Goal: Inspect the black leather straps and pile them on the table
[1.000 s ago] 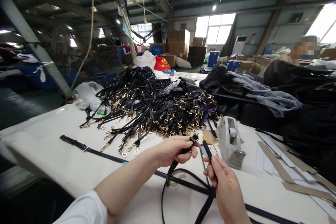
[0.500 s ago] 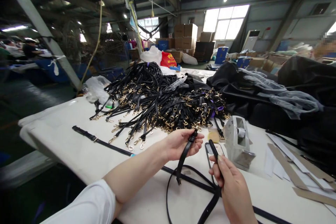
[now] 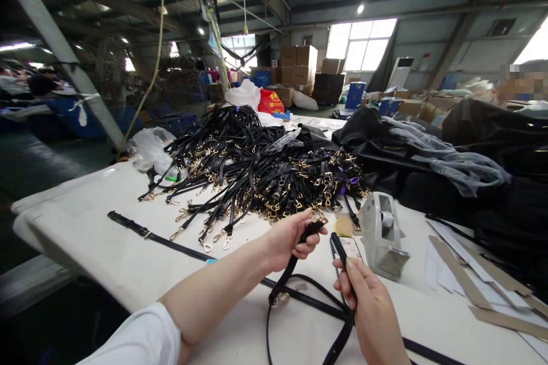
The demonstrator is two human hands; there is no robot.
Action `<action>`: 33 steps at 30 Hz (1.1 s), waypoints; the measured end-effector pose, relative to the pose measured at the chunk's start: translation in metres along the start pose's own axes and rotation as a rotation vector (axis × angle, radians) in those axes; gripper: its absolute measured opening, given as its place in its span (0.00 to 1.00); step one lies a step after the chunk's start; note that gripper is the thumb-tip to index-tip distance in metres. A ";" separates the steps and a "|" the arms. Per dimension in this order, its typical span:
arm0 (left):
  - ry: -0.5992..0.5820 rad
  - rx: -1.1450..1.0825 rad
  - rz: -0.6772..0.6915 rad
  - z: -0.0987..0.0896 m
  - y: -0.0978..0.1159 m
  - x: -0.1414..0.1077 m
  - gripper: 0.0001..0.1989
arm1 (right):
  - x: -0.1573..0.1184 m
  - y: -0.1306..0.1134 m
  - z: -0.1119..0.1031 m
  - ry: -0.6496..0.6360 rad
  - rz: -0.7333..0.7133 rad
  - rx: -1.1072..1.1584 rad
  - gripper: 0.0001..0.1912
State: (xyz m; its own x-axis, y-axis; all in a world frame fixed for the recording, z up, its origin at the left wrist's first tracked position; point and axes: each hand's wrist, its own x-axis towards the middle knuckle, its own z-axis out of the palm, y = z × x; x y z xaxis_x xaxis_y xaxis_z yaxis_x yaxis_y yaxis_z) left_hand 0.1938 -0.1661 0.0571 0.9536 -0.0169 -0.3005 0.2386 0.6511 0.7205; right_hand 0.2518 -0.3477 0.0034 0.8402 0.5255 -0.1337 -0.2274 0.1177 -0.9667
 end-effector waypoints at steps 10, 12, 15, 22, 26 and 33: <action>0.058 0.283 0.185 0.009 -0.015 -0.001 0.26 | -0.004 0.000 0.000 -0.069 -0.007 -0.018 0.25; 0.075 0.386 0.266 0.011 -0.017 -0.001 0.25 | -0.004 -0.001 0.000 -0.070 0.003 0.002 0.24; 0.142 0.638 0.451 0.014 -0.019 -0.004 0.20 | -0.007 -0.003 -0.001 -0.070 0.002 0.039 0.23; -0.095 0.947 0.489 0.021 -0.018 -0.018 0.07 | -0.015 -0.007 -0.001 -0.146 -0.094 0.008 0.20; 0.004 1.026 0.494 0.021 -0.006 -0.027 0.09 | -0.013 -0.007 0.001 -0.198 -0.067 -0.034 0.24; 0.065 1.161 0.490 0.028 0.007 -0.042 0.11 | -0.019 -0.004 0.007 -0.085 -0.072 -0.056 0.27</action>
State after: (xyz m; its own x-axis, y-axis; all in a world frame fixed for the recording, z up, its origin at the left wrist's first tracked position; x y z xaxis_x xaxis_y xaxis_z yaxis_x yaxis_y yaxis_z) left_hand 0.1600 -0.1817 0.0920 0.9844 0.0963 0.1469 -0.0850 -0.4705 0.8783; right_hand 0.2334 -0.3520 0.0117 0.8080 0.5874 -0.0470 -0.1382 0.1113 -0.9841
